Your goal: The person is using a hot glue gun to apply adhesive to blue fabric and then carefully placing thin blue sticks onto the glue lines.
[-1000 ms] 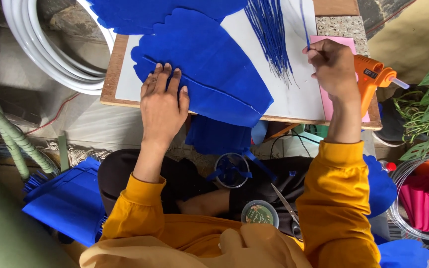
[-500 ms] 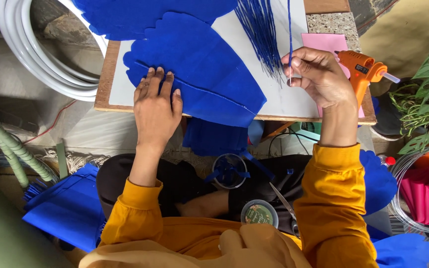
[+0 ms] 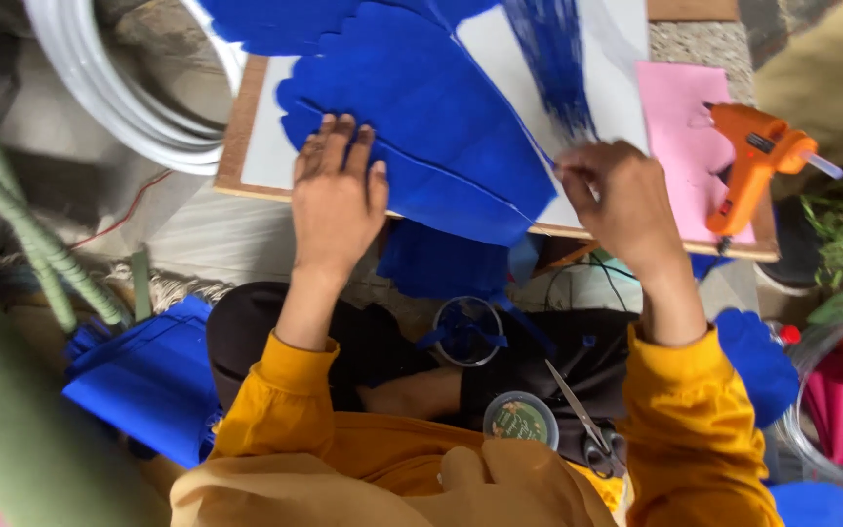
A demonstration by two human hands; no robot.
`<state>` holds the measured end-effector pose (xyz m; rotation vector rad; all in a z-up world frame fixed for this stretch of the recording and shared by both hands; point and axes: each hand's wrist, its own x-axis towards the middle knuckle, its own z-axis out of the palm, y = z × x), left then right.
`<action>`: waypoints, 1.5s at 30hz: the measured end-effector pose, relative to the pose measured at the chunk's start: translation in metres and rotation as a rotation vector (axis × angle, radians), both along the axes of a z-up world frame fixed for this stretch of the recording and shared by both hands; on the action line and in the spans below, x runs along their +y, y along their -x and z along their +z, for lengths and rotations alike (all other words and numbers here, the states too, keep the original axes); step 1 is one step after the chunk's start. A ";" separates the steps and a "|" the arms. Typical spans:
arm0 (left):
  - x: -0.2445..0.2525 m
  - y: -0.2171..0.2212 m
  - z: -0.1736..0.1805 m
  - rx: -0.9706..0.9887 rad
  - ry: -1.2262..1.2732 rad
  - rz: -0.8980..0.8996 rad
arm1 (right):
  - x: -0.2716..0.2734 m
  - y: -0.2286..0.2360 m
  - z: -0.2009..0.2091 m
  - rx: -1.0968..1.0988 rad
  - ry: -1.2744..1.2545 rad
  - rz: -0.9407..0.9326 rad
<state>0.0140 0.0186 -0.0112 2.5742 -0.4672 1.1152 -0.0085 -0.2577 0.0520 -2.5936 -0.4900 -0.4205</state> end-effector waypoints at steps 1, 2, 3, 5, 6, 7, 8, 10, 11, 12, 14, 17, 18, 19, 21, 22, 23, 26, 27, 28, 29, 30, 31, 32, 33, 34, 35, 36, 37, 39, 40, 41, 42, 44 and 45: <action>-0.001 0.000 0.001 -0.002 0.009 0.000 | 0.000 0.003 -0.005 -0.028 0.093 -0.026; 0.000 0.001 0.001 -0.004 0.019 0.008 | 0.001 0.004 -0.009 -0.059 0.186 -0.045; 0.001 0.000 0.000 -0.005 0.021 0.034 | 0.003 0.005 -0.013 -0.062 0.187 -0.018; -0.001 -0.002 -0.001 0.013 0.051 0.027 | 0.005 0.008 -0.021 -0.146 0.262 -0.040; -0.002 -0.004 -0.003 0.013 0.055 0.043 | 0.007 0.007 -0.025 -0.148 0.265 -0.024; -0.004 -0.006 -0.005 0.024 0.057 0.069 | 0.008 0.006 -0.029 -0.172 0.266 -0.032; -0.006 -0.009 -0.007 0.037 0.060 0.092 | 0.007 0.006 -0.032 -0.194 0.267 -0.044; -0.011 -0.007 -0.002 0.061 0.066 0.127 | 0.019 0.013 -0.024 -0.200 0.258 -0.032; -0.013 -0.007 0.001 0.085 0.067 0.152 | 0.025 0.016 -0.020 -0.205 0.246 -0.033; -0.016 -0.008 0.000 0.085 0.070 0.160 | 0.029 0.018 -0.018 -0.205 0.248 -0.024; -0.021 -0.009 -0.002 0.079 0.043 0.213 | 0.035 0.022 -0.016 -0.200 0.224 -0.025; -0.028 -0.014 0.001 0.105 -0.009 0.289 | 0.034 0.023 -0.020 -0.227 0.238 -0.020; -0.031 -0.014 0.003 0.107 -0.009 0.290 | 0.033 0.023 -0.021 -0.225 0.238 -0.018; -0.034 -0.014 0.006 0.155 -0.030 0.315 | 0.032 0.023 -0.023 -0.237 0.246 -0.022; -0.038 -0.015 0.010 0.203 -0.053 0.340 | 0.033 0.024 -0.022 -0.250 0.253 -0.025; -0.039 -0.015 0.012 0.237 -0.071 0.339 | 0.034 0.026 -0.021 -0.249 0.238 -0.024; -0.041 -0.016 0.014 0.272 -0.090 0.339 | 0.035 0.027 -0.019 -0.248 0.223 -0.022; -0.042 -0.016 0.016 0.306 -0.119 0.348 | 0.037 0.030 -0.018 -0.256 0.203 -0.024; -0.043 -0.017 0.015 0.307 -0.123 0.344 | 0.037 0.030 -0.016 -0.253 0.201 -0.028; -0.044 -0.018 0.014 0.306 -0.121 0.348 | 0.038 0.031 -0.015 -0.272 0.207 -0.032; -0.045 -0.018 0.012 0.304 -0.118 0.352 | 0.039 0.032 -0.013 -0.290 0.213 -0.035; -0.044 -0.017 0.015 0.308 -0.122 0.346 | 0.040 0.033 -0.012 -0.285 0.211 -0.041; -0.045 -0.016 0.018 0.324 -0.186 0.402 | 0.040 0.034 -0.012 -0.284 0.202 -0.017; -0.046 -0.015 0.021 0.339 -0.250 0.454 | 0.040 0.036 -0.011 -0.282 0.193 0.003; -0.043 -0.015 0.025 0.341 -0.254 0.445 | 0.040 0.035 -0.010 -0.277 0.192 -0.006; -0.043 -0.014 0.029 0.416 -0.281 0.425 | 0.039 0.036 -0.009 -0.266 0.168 0.008; -0.042 -0.014 0.032 0.491 -0.308 0.405 | 0.037 0.036 -0.009 -0.256 0.143 0.023; -0.042 -0.013 0.031 0.496 -0.316 0.378 | 0.035 0.037 -0.011 -0.245 0.147 -0.002; -0.042 -0.013 0.031 0.499 -0.327 0.385 | 0.031 0.038 -0.013 -0.179 0.078 0.010; -0.044 -0.016 0.031 0.492 -0.339 0.376 | 0.024 0.038 -0.014 -0.122 0.011 0.003; -0.044 -0.016 0.028 0.442 -0.315 0.384 | 0.021 0.040 -0.014 -0.123 -0.007 0.004; -0.043 -0.016 0.026 0.393 -0.291 0.391 | 0.019 0.041 -0.015 -0.123 -0.024 0.005; -0.044 -0.017 0.023 0.393 -0.294 0.385 | 0.017 0.044 -0.014 -0.121 -0.025 -0.001; -0.043 -0.018 0.018 0.364 -0.300 0.396 | 0.015 0.049 -0.013 -0.102 -0.053 -0.027; -0.043 -0.018 0.018 0.365 -0.303 0.394 | 0.015 0.050 -0.013 -0.101 -0.055 -0.029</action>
